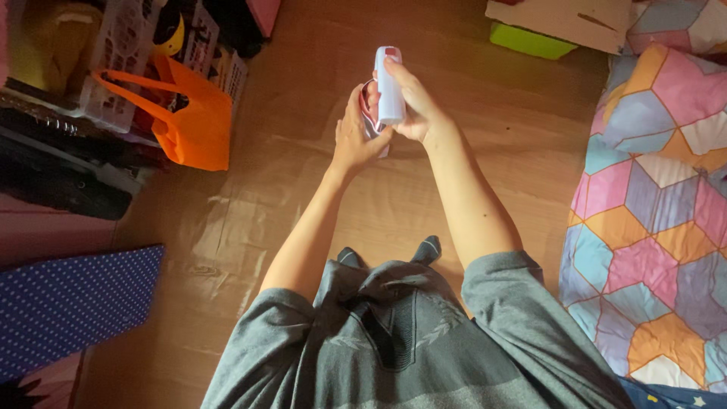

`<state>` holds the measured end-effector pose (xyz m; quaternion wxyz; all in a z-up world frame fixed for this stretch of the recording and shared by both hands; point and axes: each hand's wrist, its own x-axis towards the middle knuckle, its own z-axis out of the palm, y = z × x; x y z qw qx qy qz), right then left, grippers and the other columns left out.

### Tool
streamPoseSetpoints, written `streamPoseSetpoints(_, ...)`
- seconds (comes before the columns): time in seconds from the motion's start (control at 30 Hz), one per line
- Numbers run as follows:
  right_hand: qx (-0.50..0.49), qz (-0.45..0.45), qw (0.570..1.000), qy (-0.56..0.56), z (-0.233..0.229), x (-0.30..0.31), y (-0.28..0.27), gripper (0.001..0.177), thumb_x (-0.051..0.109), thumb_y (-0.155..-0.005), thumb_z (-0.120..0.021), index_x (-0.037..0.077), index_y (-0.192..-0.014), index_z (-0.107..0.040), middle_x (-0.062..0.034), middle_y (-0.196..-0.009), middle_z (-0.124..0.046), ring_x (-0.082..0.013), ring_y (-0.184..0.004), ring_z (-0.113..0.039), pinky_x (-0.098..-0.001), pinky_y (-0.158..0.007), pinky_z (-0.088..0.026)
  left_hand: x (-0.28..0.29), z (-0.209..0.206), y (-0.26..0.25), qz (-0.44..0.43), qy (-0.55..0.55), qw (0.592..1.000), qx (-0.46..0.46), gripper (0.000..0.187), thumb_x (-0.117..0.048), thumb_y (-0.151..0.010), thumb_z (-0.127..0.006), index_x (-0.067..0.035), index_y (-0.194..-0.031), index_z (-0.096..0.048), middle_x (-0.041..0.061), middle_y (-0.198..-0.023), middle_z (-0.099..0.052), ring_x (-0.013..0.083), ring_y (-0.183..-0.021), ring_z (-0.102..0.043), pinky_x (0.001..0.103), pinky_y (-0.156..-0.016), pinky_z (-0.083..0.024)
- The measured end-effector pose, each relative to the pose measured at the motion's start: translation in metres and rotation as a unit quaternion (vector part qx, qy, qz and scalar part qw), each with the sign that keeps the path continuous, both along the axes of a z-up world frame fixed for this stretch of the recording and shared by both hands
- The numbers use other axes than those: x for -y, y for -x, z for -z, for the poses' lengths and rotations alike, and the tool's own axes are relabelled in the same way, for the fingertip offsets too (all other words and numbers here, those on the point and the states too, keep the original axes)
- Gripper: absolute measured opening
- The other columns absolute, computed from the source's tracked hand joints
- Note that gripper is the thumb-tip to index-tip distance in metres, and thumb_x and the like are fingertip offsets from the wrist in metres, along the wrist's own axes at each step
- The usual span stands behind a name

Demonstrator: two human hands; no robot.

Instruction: The person vacuums the floor using a handheld vacuum cleaner.

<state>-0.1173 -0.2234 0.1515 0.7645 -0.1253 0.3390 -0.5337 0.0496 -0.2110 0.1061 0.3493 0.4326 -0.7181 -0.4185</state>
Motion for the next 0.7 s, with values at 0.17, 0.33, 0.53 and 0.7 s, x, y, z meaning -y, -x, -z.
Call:
streamPoseSetpoints(0.17,0.004,-0.004,1.000,0.004,-0.001,0.004,0.002,0.036,0.039,-0.102,-0.067,0.007,-0.114,-0.056,-0.0078,-0.091,-0.067,-0.0177,-0.076,-0.066,-0.0332,-0.067,-0.057,0.002,-0.007,0.002,0.009,-0.056,0.998,0.039,0.099,-0.042,-0.080,-0.077,-0.015,-0.159,-0.024,0.008,-0.158,-0.048,0.0309,-0.148,-0.045,0.075,-0.113,-0.019)
streamPoseSetpoints(0.33,-0.034,-0.003,0.999,0.038,-0.003,-0.010,-0.012,0.035,0.043,-0.101,-0.064,0.012,-0.115,-0.054,-0.0048,-0.090,-0.066,-0.0162,-0.074,-0.066,-0.0332,-0.063,-0.056,0.000,-0.002,-0.005,0.008,-0.039,0.998,0.052,0.103,-0.044,-0.080,-0.078,-0.014,-0.159,-0.020,0.010,-0.160,-0.043,0.0335,-0.147,-0.043,0.074,-0.112,-0.020)
streamPoseSetpoints(0.53,-0.042,0.005,0.999,0.005,-0.008,-0.003,-0.017,0.037,0.044,-0.101,-0.063,0.012,-0.117,-0.054,-0.0027,-0.089,-0.065,-0.0162,-0.074,-0.066,-0.0327,-0.063,-0.055,0.007,-0.014,-0.011,0.022,-0.048,0.997,0.056,0.101,-0.043,-0.079,-0.075,-0.012,-0.159,-0.022,0.011,-0.156,-0.047,0.0322,-0.144,-0.048,0.062,-0.112,-0.033)
streamPoseSetpoints(0.7,-0.040,0.006,0.999,0.021,-0.002,-0.006,-0.019,0.037,0.044,-0.100,-0.064,0.012,-0.118,-0.055,-0.0040,-0.089,-0.065,-0.0163,-0.074,-0.066,-0.0326,-0.063,-0.056,0.005,0.004,-0.009,0.042,-0.033,0.997,-0.052,0.094,-0.030,-0.081,-0.073,-0.009,-0.159,-0.024,0.018,-0.155,-0.046,0.0336,-0.145,-0.049,0.045,-0.117,-0.044)
